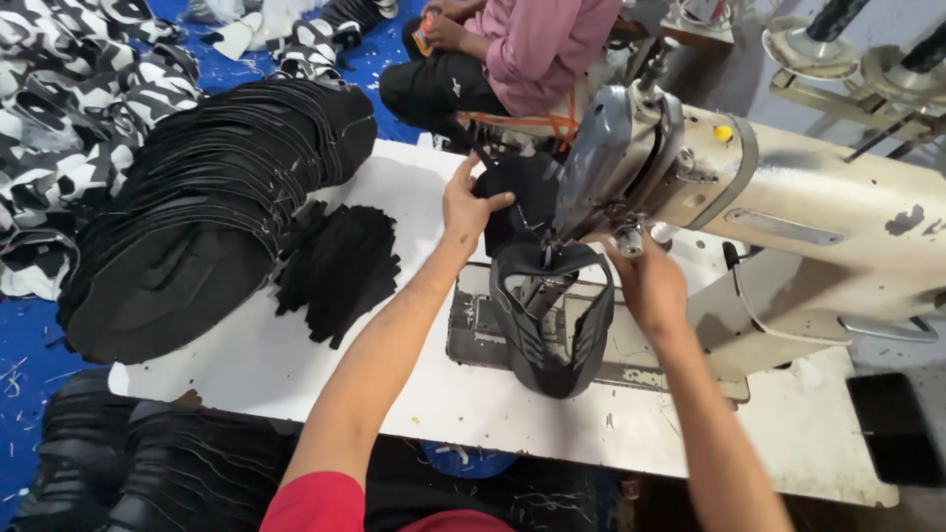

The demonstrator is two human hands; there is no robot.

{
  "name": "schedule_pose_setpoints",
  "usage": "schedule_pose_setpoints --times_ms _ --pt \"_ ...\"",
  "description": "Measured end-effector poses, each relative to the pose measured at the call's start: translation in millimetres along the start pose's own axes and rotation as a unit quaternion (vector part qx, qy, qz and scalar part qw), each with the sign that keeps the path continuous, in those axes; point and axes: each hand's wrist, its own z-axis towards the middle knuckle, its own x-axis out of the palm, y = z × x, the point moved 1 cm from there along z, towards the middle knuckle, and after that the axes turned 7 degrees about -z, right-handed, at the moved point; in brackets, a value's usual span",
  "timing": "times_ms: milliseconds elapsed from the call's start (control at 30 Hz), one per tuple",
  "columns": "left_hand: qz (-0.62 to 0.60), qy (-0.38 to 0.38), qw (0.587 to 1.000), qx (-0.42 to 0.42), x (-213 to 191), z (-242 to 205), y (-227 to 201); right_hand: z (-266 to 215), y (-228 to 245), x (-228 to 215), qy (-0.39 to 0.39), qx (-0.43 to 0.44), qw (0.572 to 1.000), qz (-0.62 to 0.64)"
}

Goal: Sewing together components of a shoe upper using an industrial sewing machine.

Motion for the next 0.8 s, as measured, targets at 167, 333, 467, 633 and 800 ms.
schedule_pose_setpoints --times_ms 167,333,467,633,800 --pt "-0.039 -0.021 0.997 -0.063 -2.3 2.6 16.3 -97.6 -57.6 100.5 -0.055 0.13 0.985 0.103" --pt "-0.014 0.023 0.999 -0.032 -3.8 6.9 18.9 -114.9 -72.8 102.4 -0.066 0.139 0.968 0.198" --pt "0.052 0.01 0.998 -0.018 -2.1 10.1 14.5 -33.5 -46.4 28.0 -0.131 -0.018 0.99 0.038" --pt "0.095 0.013 0.995 -0.003 3.6 11.3 10.5 51.2 -48.8 35.0 0.055 -0.172 0.967 -0.182" --pt "0.11 -0.034 0.992 0.042 -7.5 21.0 27.2 61.0 -43.5 52.6 -0.036 -0.247 0.958 0.141"
